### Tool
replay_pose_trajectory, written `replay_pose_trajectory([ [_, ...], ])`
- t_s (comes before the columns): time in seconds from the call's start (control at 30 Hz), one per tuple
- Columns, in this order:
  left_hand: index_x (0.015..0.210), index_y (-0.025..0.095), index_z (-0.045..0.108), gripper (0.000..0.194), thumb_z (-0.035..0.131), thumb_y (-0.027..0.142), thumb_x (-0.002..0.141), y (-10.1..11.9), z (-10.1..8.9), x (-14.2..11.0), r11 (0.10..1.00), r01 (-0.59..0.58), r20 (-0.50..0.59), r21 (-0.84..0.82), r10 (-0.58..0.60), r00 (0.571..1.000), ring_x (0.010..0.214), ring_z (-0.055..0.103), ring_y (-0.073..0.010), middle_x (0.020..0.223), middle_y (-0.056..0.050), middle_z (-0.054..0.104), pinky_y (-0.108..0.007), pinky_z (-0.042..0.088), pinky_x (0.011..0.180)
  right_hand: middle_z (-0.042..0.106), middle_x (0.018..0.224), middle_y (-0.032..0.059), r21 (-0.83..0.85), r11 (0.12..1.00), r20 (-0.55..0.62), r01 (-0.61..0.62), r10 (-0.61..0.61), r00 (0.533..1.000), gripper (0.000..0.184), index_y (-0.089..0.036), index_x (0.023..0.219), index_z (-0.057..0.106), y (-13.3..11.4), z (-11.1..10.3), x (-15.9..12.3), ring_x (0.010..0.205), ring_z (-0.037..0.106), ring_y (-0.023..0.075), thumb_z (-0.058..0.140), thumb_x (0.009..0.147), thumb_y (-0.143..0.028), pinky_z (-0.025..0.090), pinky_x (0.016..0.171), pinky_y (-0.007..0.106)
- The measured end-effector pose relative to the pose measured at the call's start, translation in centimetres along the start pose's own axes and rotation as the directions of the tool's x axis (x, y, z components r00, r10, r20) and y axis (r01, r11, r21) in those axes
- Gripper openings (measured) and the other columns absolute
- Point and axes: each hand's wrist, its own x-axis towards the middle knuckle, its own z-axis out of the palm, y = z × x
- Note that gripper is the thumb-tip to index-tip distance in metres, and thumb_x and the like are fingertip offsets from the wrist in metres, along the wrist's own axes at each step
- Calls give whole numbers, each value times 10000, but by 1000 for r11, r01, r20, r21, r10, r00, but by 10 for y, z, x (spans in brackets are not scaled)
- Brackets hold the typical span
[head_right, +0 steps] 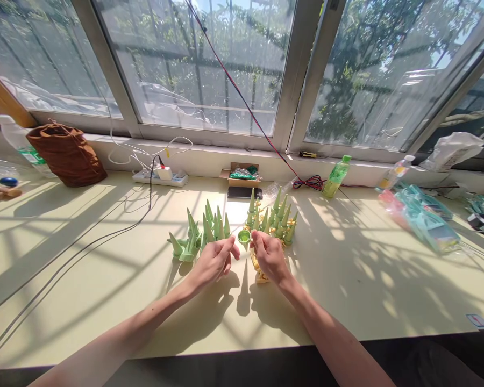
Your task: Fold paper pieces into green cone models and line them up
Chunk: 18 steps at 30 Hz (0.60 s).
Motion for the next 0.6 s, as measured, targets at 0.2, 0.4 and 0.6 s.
replay_pose_trajectory([
  [0.2, 741, 90, 660, 667, 389, 684, 878, -2, -5, 2, 938, 246, 275, -244, -176, 945, 335, 412, -53, 738, -115, 670, -205, 246, 326, 408, 541, -32, -110, 975, 143, 192, -175, 974, 455, -180, 619, 440, -9, -3, -1, 478, 360, 87, 380, 993, -433, 281, 479, 231],
  [0.4, 820, 94, 653, 539, 489, 603, 887, -7, -7, 2, 907, 214, 308, -362, -100, 946, 339, 371, -44, 589, -45, 595, -205, 266, 366, 362, 529, -44, -102, 972, 133, 213, -199, 971, 450, -187, 604, 372, -7, -4, -1, 477, 322, 84, 376, 995, -411, 251, 477, 233],
  [0.6, 848, 145, 555, 419, 582, 563, 856, -7, -10, 2, 952, 127, 312, -279, -35, 949, 358, 414, -73, 488, 18, 533, -193, 294, 386, 361, 512, -44, -71, 985, 136, 158, -147, 980, 473, -189, 586, 370, -5, -5, -1, 466, 331, 86, 374, 990, -435, 257, 471, 233],
])
